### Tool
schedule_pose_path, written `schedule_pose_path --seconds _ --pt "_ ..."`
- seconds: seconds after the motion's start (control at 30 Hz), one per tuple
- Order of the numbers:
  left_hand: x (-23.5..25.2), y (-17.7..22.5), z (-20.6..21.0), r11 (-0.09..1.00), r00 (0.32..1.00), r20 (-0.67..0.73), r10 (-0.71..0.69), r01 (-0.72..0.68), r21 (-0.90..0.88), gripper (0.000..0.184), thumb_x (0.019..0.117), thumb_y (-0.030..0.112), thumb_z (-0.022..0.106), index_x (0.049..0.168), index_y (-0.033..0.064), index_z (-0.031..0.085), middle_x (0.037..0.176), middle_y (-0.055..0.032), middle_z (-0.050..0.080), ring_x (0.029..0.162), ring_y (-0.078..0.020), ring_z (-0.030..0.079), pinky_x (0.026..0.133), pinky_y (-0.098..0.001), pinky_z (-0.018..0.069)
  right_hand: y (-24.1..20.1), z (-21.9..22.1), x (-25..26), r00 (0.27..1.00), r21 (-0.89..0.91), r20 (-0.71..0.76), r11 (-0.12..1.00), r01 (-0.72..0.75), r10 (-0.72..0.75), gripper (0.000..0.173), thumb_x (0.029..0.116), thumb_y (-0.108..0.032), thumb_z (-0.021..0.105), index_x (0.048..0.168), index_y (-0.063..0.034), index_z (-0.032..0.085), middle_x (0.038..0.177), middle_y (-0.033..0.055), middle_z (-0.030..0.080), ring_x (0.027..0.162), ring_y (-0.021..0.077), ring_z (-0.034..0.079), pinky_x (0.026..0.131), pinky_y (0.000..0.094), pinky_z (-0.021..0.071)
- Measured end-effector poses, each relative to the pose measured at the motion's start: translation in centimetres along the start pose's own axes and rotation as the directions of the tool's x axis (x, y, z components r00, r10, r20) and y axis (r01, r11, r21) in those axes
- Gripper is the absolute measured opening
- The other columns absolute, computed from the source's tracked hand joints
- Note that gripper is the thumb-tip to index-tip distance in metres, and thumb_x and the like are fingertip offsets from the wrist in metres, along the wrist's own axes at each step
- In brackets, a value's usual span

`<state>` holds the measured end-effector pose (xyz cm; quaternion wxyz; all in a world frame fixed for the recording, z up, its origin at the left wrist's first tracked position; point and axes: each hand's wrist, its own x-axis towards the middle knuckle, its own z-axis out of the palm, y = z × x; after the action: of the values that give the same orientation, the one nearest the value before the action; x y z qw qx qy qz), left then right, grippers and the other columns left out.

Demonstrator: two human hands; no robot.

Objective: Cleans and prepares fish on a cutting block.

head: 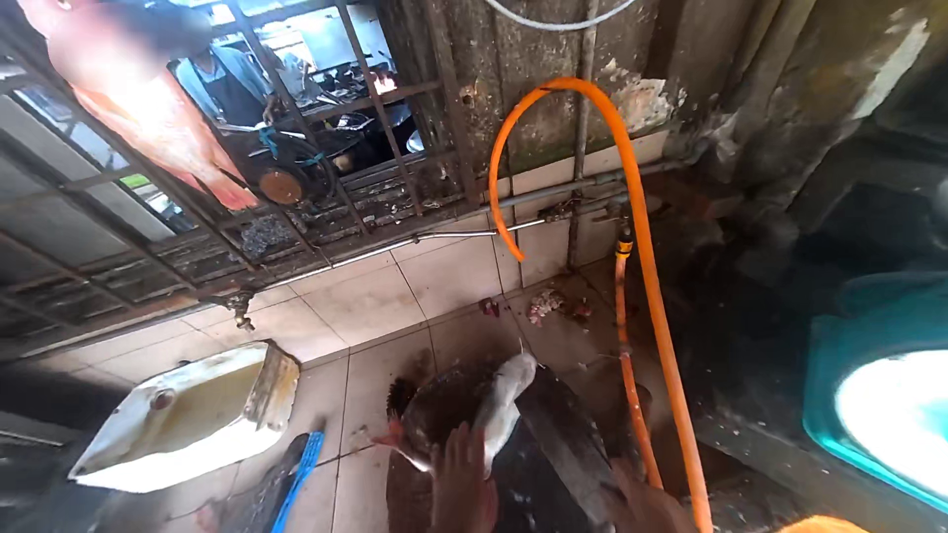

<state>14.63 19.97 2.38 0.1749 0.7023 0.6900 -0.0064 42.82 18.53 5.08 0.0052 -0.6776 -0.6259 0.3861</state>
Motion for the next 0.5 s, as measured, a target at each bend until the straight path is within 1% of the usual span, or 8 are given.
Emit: schedule_pose_path --seconds 0.07,0.13,0.17,0.23,0.27,0.33,0.43,0.5 --pt "3.4 2.6 1.5 0.993 0.995 -0.049 -0.083 0.087 0.082 0.082 0.0898 0.028 0.070 0.162 0.0162 0.033 0.167 -0.0191 0.028 0.154 -0.0387 0.027 0.123 -0.0655 0.0145 -2.2 -1.6 1.6 0.999 -0.065 -0.033 0.998 -0.013 0.011 0.056 0.1067 -0.046 0.047 0.144 -0.0048 0.051 0.114 0.0268 0.071 0.108 0.0475 0.069 0.091 0.0654 0.0534" --pt "6.6 4.9 1.8 0.983 0.988 -0.060 -0.145 0.150 0.102 0.084 0.0880 0.020 0.072 0.162 0.0136 0.032 0.165 -0.0191 0.033 0.151 -0.0407 0.033 0.119 -0.0694 0.0193 -4.2 -3.6 2.8 0.997 -0.170 -0.074 0.985 -0.040 0.028 0.052 0.1078 -0.045 0.044 0.144 -0.0084 0.051 0.114 0.0256 0.072 0.108 0.0469 0.070 0.090 0.0647 0.0544" --pt "7.7 5.8 1.6 0.978 0.985 -0.060 -0.164 0.170 0.119 0.081 0.0873 0.015 0.071 0.159 0.0115 0.035 0.160 -0.0192 0.040 0.146 -0.0419 0.039 0.115 -0.0704 0.0265 -5.1 -4.6 3.4 0.996 -0.223 -0.083 0.974 -0.044 0.026 0.050 0.1087 -0.043 0.043 0.146 -0.0096 0.050 0.114 0.0258 0.072 0.108 0.0471 0.070 0.090 0.0650 0.0545" --pt "9.3 6.1 1.2 0.965 0.975 -0.047 -0.218 0.223 0.141 0.076 0.0854 0.011 0.071 0.154 0.0104 0.040 0.152 -0.0197 0.047 0.134 -0.0438 0.050 0.101 -0.0643 0.0446 -6.2 -6.1 4.9 0.999 -0.305 -0.052 0.952 -0.025 0.010 0.047 0.1089 -0.039 0.044 0.146 -0.0098 0.049 0.120 0.0252 0.070 0.111 0.0468 0.068 0.091 0.0645 0.0542" --pt "9.6 5.6 1.0 0.959 0.971 -0.032 -0.237 0.239 0.150 0.075 0.0858 0.008 0.070 0.154 0.0100 0.039 0.151 -0.0205 0.047 0.132 -0.0451 0.051 0.097 -0.0619 0.0493 -6.4 -6.7 5.4 1.000 -0.324 -0.021 0.946 -0.011 0.004 0.047 0.1086 -0.038 0.046 0.146 -0.0096 0.049 0.123 0.0249 0.069 0.113 0.0465 0.067 0.092 0.0642 0.0538" --pt "9.6 3.3 0.7 0.955 0.977 -0.030 -0.211 0.213 0.206 0.070 0.0875 -0.001 0.066 0.152 0.0090 0.041 0.148 -0.0221 0.049 0.129 -0.0476 0.053 0.093 -0.0616 0.0513 -6.4 -7.3 5.6 1.000 -0.313 0.031 0.950 0.014 -0.004 0.048 0.1071 -0.039 0.050 0.144 -0.0079 0.051 0.126 0.0244 0.067 0.117 0.0449 0.066 0.096 0.0632 0.0525" --pt "9.1 -1.3 0.6 0.961 0.998 -0.021 -0.063 0.066 0.269 0.064 0.0872 -0.007 0.063 0.147 0.0122 0.048 0.140 -0.0211 0.056 0.123 -0.0473 0.057 0.091 -0.0628 0.0515 -6.2 -6.5 4.5 0.997 -0.268 0.075 0.962 0.043 -0.024 0.050 0.1064 -0.041 0.052 0.139 -0.0034 0.054 0.123 0.0261 0.068 0.116 0.0450 0.066 0.096 0.0629 0.0520" --pt "8.8 -3.2 0.1 0.972 0.999 0.052 0.015 -0.027 0.234 0.072 0.0843 -0.004 0.067 0.150 0.0175 0.047 0.142 -0.0200 0.055 0.125 -0.0475 0.055 0.092 -0.0646 0.0509 -6.5 -5.2 4.3 0.996 -0.248 0.084 0.968 0.048 -0.028 0.052 0.1064 -0.043 0.051 0.138 -0.0029 0.054 0.120 0.0258 0.069 0.115 0.0442 0.067 0.095 0.0621 0.0528"
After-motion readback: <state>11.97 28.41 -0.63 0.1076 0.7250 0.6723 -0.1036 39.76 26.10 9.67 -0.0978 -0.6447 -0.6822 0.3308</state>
